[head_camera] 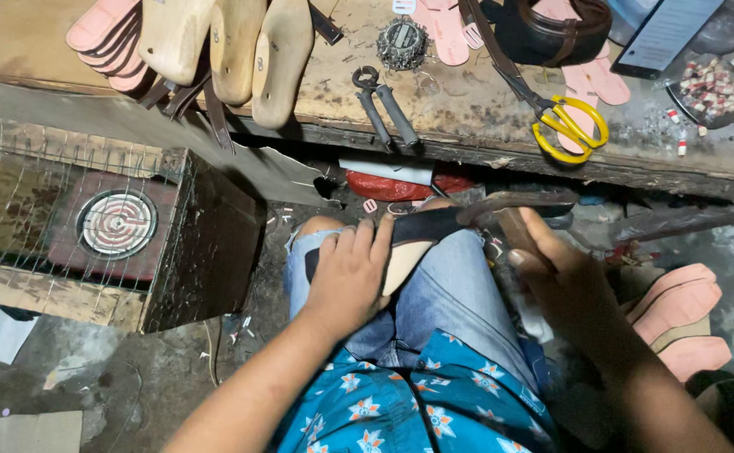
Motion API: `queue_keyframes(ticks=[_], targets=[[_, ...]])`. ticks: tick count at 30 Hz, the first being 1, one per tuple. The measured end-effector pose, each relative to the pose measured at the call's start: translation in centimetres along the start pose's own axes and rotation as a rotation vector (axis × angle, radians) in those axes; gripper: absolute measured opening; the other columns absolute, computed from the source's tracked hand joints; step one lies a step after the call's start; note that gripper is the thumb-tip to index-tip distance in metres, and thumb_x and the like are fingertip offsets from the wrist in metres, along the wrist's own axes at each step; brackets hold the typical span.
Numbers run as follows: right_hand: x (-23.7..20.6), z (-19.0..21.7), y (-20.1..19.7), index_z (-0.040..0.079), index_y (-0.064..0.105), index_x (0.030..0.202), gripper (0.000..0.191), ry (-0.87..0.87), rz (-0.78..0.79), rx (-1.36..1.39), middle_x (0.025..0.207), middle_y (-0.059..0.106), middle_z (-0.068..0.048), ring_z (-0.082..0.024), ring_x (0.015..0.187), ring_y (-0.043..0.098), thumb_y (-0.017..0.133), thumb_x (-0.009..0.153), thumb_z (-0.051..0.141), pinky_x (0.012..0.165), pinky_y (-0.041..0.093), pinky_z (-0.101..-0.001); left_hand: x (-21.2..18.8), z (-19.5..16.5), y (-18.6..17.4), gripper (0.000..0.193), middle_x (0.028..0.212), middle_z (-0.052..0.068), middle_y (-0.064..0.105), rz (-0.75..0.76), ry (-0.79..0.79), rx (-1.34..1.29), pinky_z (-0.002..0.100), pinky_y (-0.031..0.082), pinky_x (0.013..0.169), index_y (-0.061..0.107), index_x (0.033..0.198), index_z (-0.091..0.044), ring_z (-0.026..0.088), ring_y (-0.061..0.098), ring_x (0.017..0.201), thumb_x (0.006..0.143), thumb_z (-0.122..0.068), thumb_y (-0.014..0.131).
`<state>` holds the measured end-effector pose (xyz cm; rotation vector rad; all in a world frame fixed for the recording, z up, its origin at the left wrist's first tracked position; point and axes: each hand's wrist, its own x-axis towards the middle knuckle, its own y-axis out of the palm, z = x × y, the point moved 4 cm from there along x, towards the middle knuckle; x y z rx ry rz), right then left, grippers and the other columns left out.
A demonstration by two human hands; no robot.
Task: The person sits on the floor holding a shoe upper and lasts it over a sole. They heat the shoe over a small charcoal stove, press and shape the upper, hammer the edges, and use pliers to pull and secure the material, working the shoe on their lap.
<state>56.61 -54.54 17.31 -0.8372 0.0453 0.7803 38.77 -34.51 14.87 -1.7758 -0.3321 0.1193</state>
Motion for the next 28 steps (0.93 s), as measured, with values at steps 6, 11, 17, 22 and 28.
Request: queue_keyframes(ticks=[6,11,17,22,28], targets=[[-2.1,4.7,2.0,0.004,0.054,0.142,0.043,-0.724,-0.236,-0.190,0.115,0.070,-0.029,-0.044,0.107,0.068,0.052,0.102,0.021,0.091,0.053,-0.0460,-0.7,-0.6,0.4,0.116,0.125,0.017,0.054,-0.117,0.042,0.034,0.044,0.042,0.088,0.040,0.149,0.001,0.033,0.054,0.107,0.052,-0.034,0.092],[1.0,-0.3,3.2,0.003,0.053,0.143,0.049,-0.357,-0.170,-0.238,0.113,0.068,-0.030,-0.046,0.109,0.064,0.052,0.098,0.022,0.090,0.051,-0.0497,-0.6,0.3,0.5,0.115,0.124,0.017,0.055,-0.104,0.032,0.018,0.044,0.041,0.086,0.040,0.150,0.001,0.032,0.055,0.105,0.052,-0.033,0.091],[2.4,-5.6,1.8,0.005,0.047,0.148,0.049,-0.468,-0.259,-0.317,0.122,0.068,-0.028,-0.036,0.099,0.070,0.050,0.103,0.025,0.082,0.055,-0.0426,-1.1,0.5,1.0,0.109,0.123,0.016,0.055,-0.152,0.055,-0.027,0.043,0.042,0.086,0.040,0.151,-0.001,0.032,0.055,0.103,0.057,-0.029,0.088],[1.7,-7.7,3.1,0.024,0.045,0.158,0.059,0.240,-0.101,0.736,0.080,0.058,-0.010,-0.022,0.056,0.055,0.046,0.099,0.028,0.051,0.049,-0.0370,-1.0,0.5,1.1,0.114,0.123,0.017,0.055,-0.153,0.051,-0.046,0.045,0.041,0.087,0.040,0.150,0.001,0.033,0.055,0.104,0.052,-0.030,0.089],[1.8,-6.3,3.7,0.024,0.034,0.161,0.067,0.099,0.022,0.769,0.079,0.059,-0.007,-0.018,0.056,0.056,0.048,0.096,0.026,0.050,0.051,-0.0345,-1.1,2.0,-0.1,0.111,0.129,0.020,0.054,-0.118,-0.023,-0.317,0.046,0.040,0.099,0.040,0.152,-0.009,0.039,0.053,0.119,0.055,-0.026,0.090]])
